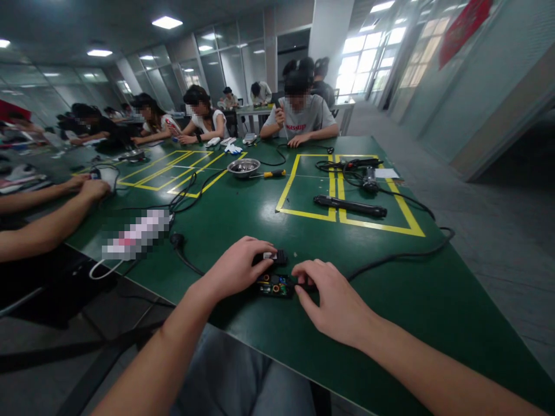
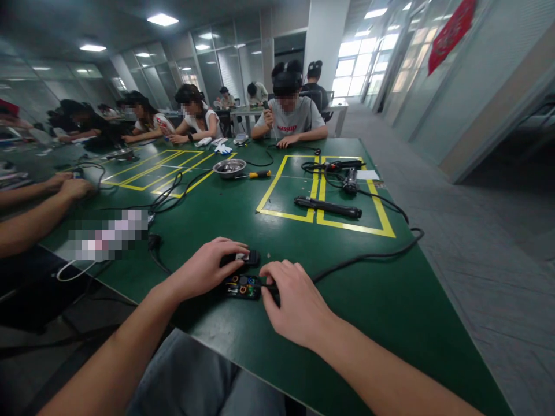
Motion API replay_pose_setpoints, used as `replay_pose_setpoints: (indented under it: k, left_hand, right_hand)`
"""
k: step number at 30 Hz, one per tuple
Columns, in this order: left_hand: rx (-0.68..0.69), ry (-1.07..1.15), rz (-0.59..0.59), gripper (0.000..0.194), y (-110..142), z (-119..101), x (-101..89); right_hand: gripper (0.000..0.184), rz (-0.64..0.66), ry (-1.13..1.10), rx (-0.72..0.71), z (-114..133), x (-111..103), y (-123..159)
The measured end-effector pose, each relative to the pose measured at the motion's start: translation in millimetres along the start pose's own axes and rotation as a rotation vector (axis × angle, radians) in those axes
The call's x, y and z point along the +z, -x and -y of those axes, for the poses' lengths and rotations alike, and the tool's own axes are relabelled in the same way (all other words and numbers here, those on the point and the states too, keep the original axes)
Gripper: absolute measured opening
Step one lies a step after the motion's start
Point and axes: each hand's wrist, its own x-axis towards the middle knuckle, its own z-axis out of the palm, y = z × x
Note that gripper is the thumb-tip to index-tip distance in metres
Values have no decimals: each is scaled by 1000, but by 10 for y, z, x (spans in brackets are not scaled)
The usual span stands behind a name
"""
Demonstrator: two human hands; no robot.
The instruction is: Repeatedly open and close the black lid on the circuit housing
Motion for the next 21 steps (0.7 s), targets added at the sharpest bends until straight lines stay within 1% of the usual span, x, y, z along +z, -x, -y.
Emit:
replay_pose_setpoints:
  k: [3, 4, 7, 9, 13, 17, 19, 21]
  left_hand:
    - [11, -3, -97, 24, 252, -8, -49]
    - [6, 9, -104, 25, 355, -16, -64]
    - [-15, 47, -36, 36, 613, -32, -64]
    - [-21, 52, -10, 35, 691, -22, -32]
    - [-27, 125, 19, 30, 658, 10, 3]
    - [-23, 192, 27, 29, 583, -12, -60]
    - [-13, 219, 0, 22, 574, -23, -89]
    - [-13, 239, -17, 13, 584, -13, -94]
  right_hand:
    - [27, 2, 14, -19, -4, 16, 14]
    - [29, 10, 26, -26, -5, 20, 18]
    - [28, 39, 54, -46, -11, 24, 25]
    - [28, 50, 58, -49, -22, 22, 28]
    - [29, 39, 45, -31, -58, 22, 35]
    - [27, 19, -16, -40, -71, 2, 41]
    - [25, 9, -45, -38, -63, -26, 42]
    - [19, 3, -73, -33, -53, -55, 40]
